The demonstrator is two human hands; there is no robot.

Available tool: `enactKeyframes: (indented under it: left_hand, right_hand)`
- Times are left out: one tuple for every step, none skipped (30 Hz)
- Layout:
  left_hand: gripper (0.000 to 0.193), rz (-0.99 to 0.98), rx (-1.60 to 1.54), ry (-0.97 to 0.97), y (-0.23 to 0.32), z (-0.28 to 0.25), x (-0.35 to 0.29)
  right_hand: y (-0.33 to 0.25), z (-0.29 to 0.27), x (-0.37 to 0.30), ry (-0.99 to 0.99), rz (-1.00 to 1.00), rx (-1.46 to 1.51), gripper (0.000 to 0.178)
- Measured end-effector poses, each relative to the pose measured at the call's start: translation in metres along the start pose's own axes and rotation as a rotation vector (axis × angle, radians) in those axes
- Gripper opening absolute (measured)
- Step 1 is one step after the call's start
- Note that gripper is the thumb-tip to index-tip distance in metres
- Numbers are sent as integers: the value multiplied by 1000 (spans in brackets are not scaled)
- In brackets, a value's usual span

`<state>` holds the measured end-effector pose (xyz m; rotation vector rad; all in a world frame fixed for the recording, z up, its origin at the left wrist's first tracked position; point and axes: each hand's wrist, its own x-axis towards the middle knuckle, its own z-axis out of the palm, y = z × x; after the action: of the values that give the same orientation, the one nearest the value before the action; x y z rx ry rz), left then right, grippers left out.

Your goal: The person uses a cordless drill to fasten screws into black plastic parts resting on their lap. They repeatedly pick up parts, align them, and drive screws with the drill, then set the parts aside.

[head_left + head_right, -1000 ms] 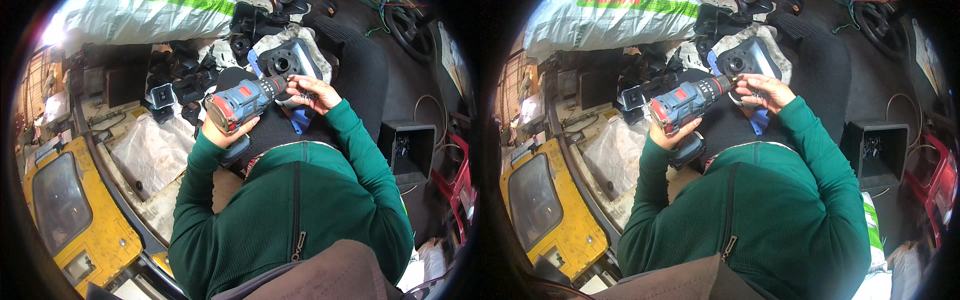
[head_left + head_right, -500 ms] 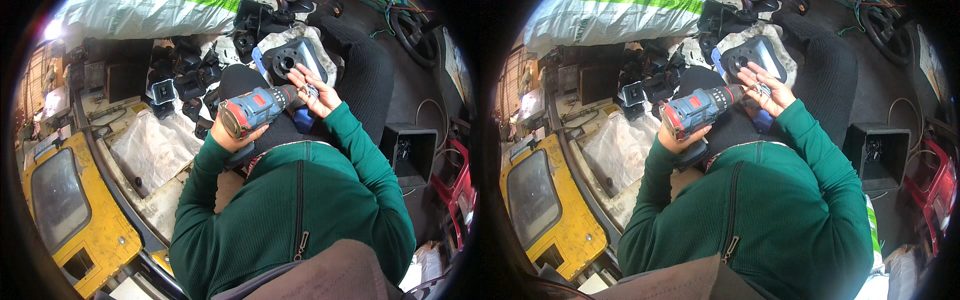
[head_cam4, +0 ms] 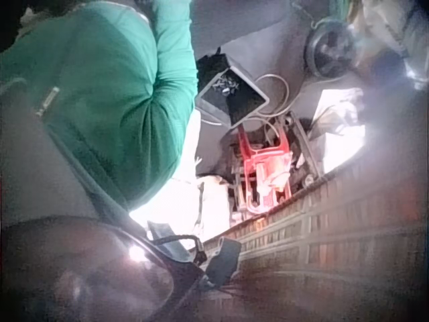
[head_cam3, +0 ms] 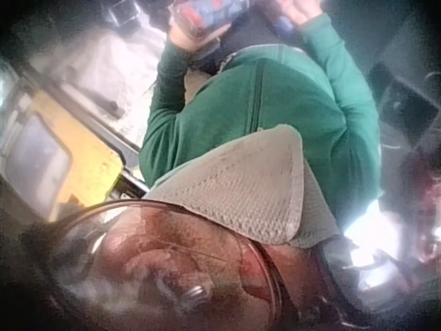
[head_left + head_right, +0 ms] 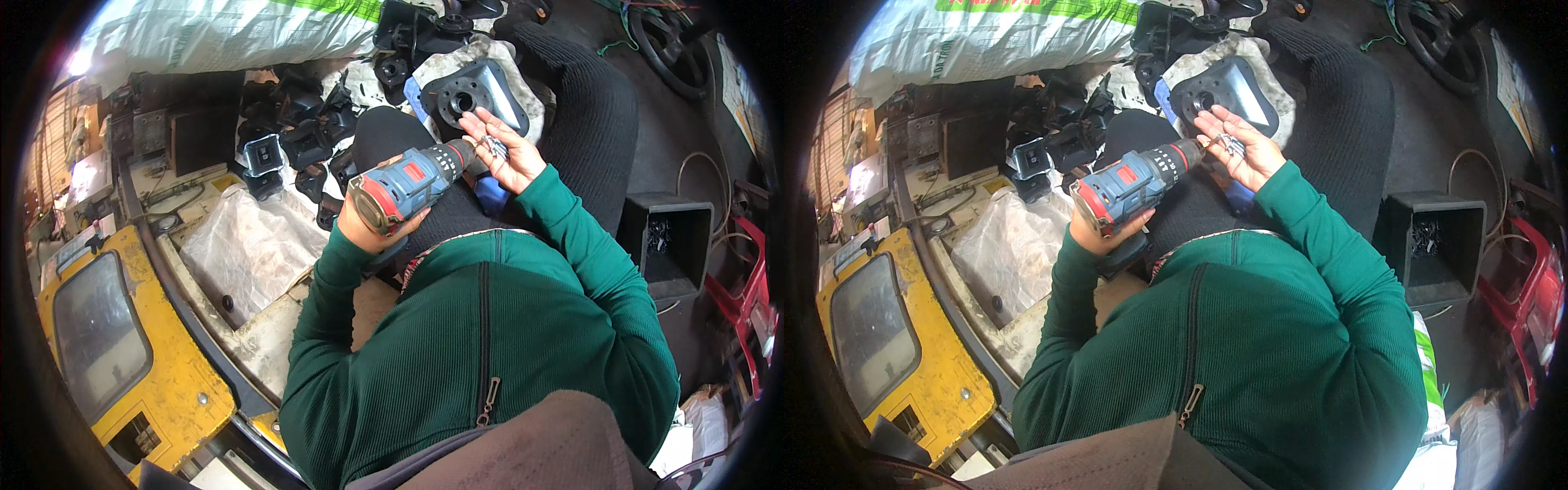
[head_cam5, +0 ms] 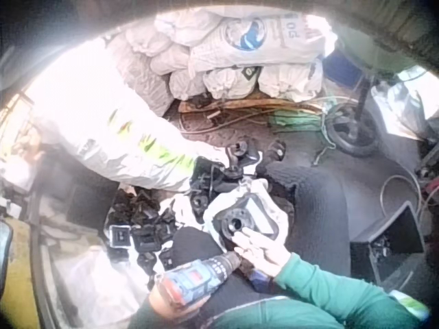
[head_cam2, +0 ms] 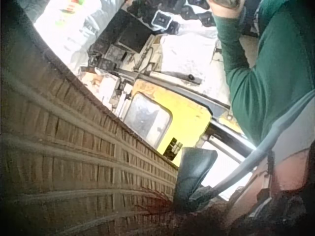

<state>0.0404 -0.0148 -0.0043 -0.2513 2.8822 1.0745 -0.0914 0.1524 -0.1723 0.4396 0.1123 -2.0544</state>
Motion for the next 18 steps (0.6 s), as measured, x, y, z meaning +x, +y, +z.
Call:
enactKeyframes:
  left_hand:
    - [52,-3,28,10,0,0,-3]
    - [53,-6,55,21,0,1,-5]
    - [53,-2,66,3,0,0,-4]
    - [53,3,77,-14,1,-1,-3]
    - [53,7,87,-34,1,-2,-2]
    - [52,-12,68,-19,0,-2,-3]
    - [50,-30,49,-5,-1,-2,-4]
    - [49,-50,30,9,-2,-2,-4]
    - [49,-24,61,-17,-3,-4,-3]
    - [49,2,92,-42,-4,-7,-3]
    - [49,30,121,-68,-5,-8,-2]
    - [56,81,158,-79,-5,-9,-1]
    - [63,133,194,-91,-5,-9,0]
    - [70,184,230,-103,-4,-9,1]
    - [71,138,217,-156,-8,-9,-1]
    - [72,90,204,-210,-15,-8,-6]
    - [69,62,181,-234,-12,-9,-4]
    - [65,33,159,-260,-8,-9,-2]
  right_hand:
    - [1,1,0,8,-1,1,40]
    - [1,2,0,17,-2,2,40]
    - [2,2,0,18,-4,-4,39]
    - [2,1,0,18,-6,-10,39]
    - [3,0,-1,22,-9,-15,39]
    - [1,-2,-1,-15,24,-29,38]
    - [-4,-6,0,-52,56,-43,37]
    - [-6,-6,0,-90,89,-56,37]
    - [-6,-5,-1,-91,91,-81,36]
    - [-7,-4,-2,-92,92,-105,35]
    - [-8,-1,-2,-93,92,-131,35]
    - [-8,2,-3,-53,78,-190,34]
    - [-7,6,-4,-12,65,-249,34]
    - [-5,10,-6,28,52,-307,33]
    - [-4,15,-6,70,41,-369,33]
    - [-2,20,-6,111,32,-431,33]
    - [-1,22,-6,154,21,-495,33]
    - [0,22,-5,170,24,-512,32]
